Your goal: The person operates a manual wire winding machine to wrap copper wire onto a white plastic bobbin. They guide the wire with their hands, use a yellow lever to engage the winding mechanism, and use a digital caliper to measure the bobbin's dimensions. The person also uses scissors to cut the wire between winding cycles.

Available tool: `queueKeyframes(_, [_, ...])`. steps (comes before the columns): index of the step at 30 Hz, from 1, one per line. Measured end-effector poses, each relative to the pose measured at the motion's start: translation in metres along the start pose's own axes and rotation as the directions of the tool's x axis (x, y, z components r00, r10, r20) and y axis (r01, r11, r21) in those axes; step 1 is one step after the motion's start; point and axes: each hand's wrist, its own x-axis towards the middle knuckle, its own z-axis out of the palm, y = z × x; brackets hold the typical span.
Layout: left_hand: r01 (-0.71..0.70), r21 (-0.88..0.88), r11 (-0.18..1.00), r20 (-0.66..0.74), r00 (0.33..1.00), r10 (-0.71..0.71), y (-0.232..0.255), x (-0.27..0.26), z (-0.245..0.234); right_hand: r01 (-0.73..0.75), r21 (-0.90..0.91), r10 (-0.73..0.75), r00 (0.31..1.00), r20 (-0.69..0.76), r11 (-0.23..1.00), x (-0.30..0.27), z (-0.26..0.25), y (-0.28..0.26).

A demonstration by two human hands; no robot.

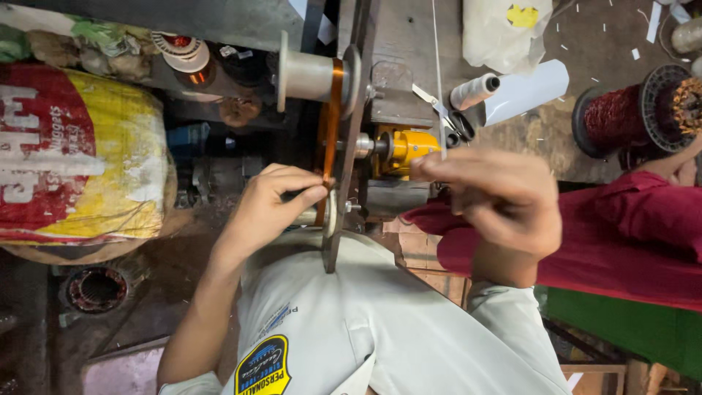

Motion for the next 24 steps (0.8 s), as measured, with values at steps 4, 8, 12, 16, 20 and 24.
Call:
queueKeyframes(4, [-0.016,-0.013,1.0,-0.003,1.0,0.016,0.0,0.004,0.002,0.143,-0.247,-0.122,0.988,0.096,0.958,0.015,0.025,-0.009])
queueKeyframes(8, [0.009,-0.059,0.998,0.048,0.999,-0.006,-0.001,0.013,-0.003,0.269,-0.375,-0.254,0.963,0.091,0.887,0.034,0.043,-0.006])
queueKeyframes(12, [0.098,-0.108,0.989,0.053,0.994,-0.093,-0.001,0.022,-0.002,0.246,-0.521,-0.279,0.96,0.015,0.818,0.037,0.058,0.011])
queueKeyframes(16, [0.174,-0.259,0.95,0.113,0.982,-0.149,-0.001,0.027,0.001,0.24,-0.629,-0.28,0.959,0.036,0.74,0.038,0.063,0.026])
queueKeyframes(20, [0.21,-0.282,0.936,0.109,0.976,-0.186,-0.005,0.025,0.005,0.241,-0.73,-0.288,0.955,0.064,0.639,0.04,0.066,0.032])
queueKeyframes(24, [0.183,-0.441,0.879,0.109,0.983,-0.15,-0.006,0.024,0.006,0.24,-0.807,-0.269,0.957,0.104,0.54,0.042,0.069,0.03])
